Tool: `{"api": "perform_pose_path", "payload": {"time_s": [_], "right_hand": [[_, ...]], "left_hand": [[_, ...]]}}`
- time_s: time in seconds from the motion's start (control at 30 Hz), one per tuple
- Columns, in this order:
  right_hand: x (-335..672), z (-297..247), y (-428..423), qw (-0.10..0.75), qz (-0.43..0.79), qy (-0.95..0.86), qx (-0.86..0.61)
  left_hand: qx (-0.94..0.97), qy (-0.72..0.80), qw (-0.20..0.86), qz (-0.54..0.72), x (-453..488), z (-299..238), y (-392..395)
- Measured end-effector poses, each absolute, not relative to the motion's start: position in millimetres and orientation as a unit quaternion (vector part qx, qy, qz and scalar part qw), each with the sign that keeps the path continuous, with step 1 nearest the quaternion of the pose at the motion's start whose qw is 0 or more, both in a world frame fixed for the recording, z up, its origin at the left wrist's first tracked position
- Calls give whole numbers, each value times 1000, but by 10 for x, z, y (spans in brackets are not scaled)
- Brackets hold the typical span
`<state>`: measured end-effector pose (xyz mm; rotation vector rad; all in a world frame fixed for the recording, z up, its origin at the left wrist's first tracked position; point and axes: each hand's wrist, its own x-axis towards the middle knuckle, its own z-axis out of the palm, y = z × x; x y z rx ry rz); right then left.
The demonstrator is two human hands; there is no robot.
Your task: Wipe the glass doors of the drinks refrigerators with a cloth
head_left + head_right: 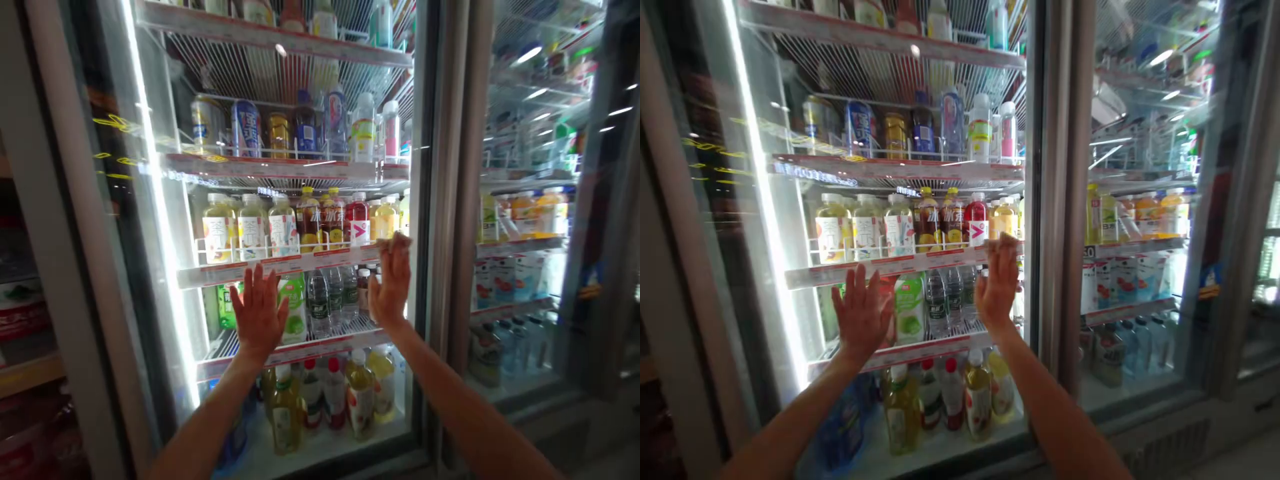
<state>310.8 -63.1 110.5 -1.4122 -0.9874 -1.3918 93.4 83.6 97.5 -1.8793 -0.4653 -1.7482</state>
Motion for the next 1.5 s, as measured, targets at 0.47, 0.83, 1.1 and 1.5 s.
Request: {"api": "perform_pose_path", "payload": {"time_s": [0.47,0.83,1.1,1.5], "right_hand": [[2890,1078,-547,395,-557,-472,-557],[2884,1151,-531,432,-561,-430,-560],[3126,1163,-677,423,-575,-404,-572],[2900,1106,-583,397,-566,-454,-562]], "left_hand": [[-689,-169,287,-644,914,985,824],[-693,-170,280,-642,919,983,825],[-695,-161,294,-636,883,987,804],[-693,-160,298,-636,882,990,815]]}}
